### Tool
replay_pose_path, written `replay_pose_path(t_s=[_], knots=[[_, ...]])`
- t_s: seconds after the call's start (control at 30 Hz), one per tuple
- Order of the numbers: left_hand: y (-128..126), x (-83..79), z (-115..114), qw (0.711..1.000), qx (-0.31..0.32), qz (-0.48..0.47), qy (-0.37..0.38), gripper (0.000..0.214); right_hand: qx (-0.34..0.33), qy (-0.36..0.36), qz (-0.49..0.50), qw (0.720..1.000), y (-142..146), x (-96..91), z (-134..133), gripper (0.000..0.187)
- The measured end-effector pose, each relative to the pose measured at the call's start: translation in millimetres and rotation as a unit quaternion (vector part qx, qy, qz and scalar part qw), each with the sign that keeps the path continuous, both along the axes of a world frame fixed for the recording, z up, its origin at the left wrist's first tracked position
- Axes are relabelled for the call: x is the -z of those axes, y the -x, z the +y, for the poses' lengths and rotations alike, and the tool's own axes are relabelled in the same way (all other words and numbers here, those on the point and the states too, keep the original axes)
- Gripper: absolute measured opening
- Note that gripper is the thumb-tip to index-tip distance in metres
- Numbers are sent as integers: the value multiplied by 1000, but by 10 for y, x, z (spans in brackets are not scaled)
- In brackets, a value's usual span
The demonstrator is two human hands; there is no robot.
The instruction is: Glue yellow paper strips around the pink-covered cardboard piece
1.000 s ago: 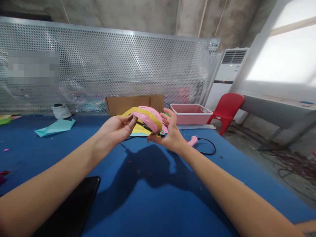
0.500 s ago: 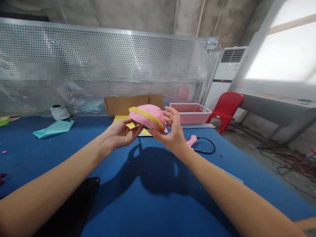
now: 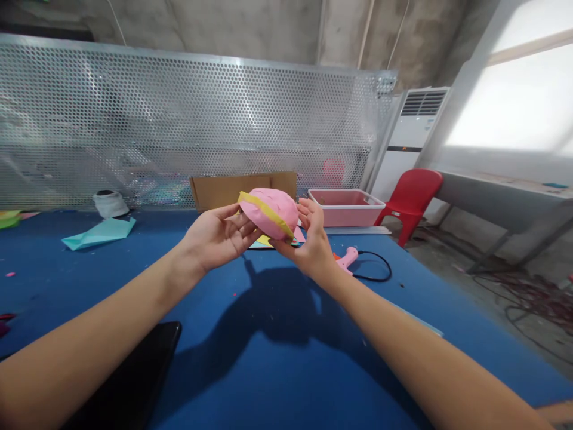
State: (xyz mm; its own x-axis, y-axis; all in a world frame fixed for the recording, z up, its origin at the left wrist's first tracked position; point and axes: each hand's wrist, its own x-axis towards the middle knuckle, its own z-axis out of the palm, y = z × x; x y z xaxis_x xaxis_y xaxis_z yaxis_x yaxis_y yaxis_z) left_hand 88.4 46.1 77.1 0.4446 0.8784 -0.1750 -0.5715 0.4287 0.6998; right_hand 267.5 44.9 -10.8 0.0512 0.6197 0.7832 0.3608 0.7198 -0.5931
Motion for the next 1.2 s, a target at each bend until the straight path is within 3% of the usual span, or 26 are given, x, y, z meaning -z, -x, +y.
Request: replay_pose_path(t_s=[0.17,0.27,0.37,0.47,0.8,1.2], knots=[[-3,-20,-52,994,-19,31,-99,21,-9,-3,-29,1000,-13,49,20,92],[-29,11,-62,981,-35,63,-178,16,6,-24,-102,994,-27,1,-57,93],[-66,65,-83,960,-37,107,-257,11,62,-68,-150,984,-11,-114,-186,53],[-112,139,-109,934,-35,152,-321,7,115,-85,-113,983,26,-234,-291,12],[-210,333,-116,860,2,271,-433,6,115,-52,-124,984,68,-329,-330,24],[-218,375,-145,835,1,298,-462,9,138,-82,-157,974,48,-308,-321,23]])
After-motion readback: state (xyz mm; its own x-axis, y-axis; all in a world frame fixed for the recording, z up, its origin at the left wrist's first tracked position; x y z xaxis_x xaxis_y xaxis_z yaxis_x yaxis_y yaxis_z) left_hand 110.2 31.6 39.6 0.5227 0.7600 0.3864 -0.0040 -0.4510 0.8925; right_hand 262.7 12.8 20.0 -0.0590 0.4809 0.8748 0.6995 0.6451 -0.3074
